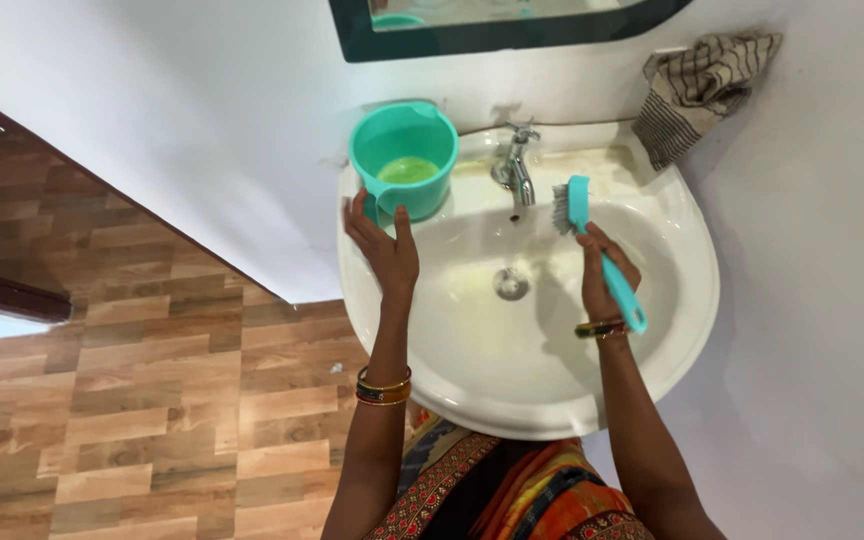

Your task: The person scrubs a white bathroom sink using a blue scrub brush and a green liquid cleaning solution. They repeatedly scrub the basin and faucet area, rinse the brush under running water, and wash their hands during the process.

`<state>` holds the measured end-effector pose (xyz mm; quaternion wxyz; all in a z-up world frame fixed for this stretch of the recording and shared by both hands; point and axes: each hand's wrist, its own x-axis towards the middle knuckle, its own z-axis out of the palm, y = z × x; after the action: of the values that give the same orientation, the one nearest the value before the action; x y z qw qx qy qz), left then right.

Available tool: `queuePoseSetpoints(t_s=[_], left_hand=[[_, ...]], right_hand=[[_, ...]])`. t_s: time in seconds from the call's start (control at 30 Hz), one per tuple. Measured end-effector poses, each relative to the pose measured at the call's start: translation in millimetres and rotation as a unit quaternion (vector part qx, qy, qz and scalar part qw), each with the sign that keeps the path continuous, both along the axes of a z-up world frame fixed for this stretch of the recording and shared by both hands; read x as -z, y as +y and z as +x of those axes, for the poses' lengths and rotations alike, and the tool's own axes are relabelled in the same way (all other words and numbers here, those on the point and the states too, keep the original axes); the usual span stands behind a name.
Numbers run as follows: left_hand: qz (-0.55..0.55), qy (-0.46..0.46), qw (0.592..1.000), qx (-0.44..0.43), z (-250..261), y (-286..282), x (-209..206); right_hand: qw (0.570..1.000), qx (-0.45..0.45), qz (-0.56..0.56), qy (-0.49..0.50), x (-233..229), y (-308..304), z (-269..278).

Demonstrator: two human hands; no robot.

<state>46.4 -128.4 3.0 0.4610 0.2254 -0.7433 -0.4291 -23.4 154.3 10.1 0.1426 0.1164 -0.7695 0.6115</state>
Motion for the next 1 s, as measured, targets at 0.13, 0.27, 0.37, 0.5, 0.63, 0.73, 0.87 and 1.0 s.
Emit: queuePoseSetpoints(t_s=[0.13,0.27,0.37,0.5,0.63,0.73,0.87,1.0], left_hand=[[0.189,-0.023,0.981,0.043,-7.5,-18.2,8.5],[0.233,0.058,0.968,0.075,-24.1,-42.0,18.7],[0.271,0.134,0.950,0.077,-21.9,-58.6,22.0],[0.316,0.207,0.921,0.094,6.2,-80.1,8.9],[0.322,0.226,0.915,0.092,43.3,-89.6,-15.7],[0.309,0.244,0.914,0.094,60.8,-92.1,-31.0],[0.301,0.268,0.911,0.087,92.3,-97.0,-41.8],[0.310,0.262,0.910,0.085,101.6,-94.3,-45.4]], right_hand=[[0.989,-0.096,0.047,0.103,-5.5,-38.7,22.4],[0.965,-0.135,0.163,0.153,3.9,-89.5,10.6],[0.952,-0.086,0.245,0.160,23.4,-112.6,-18.6],[0.959,0.007,0.218,0.183,48.1,-136.7,-44.9],[0.975,-0.033,0.171,0.136,51.2,-178.6,-33.2],[0.971,-0.121,0.194,0.069,43.1,-215.9,1.8],[0.959,-0.071,0.273,0.005,19.7,-185.9,-24.4],[0.961,-0.053,0.272,0.021,26.3,-174.1,-53.5]])
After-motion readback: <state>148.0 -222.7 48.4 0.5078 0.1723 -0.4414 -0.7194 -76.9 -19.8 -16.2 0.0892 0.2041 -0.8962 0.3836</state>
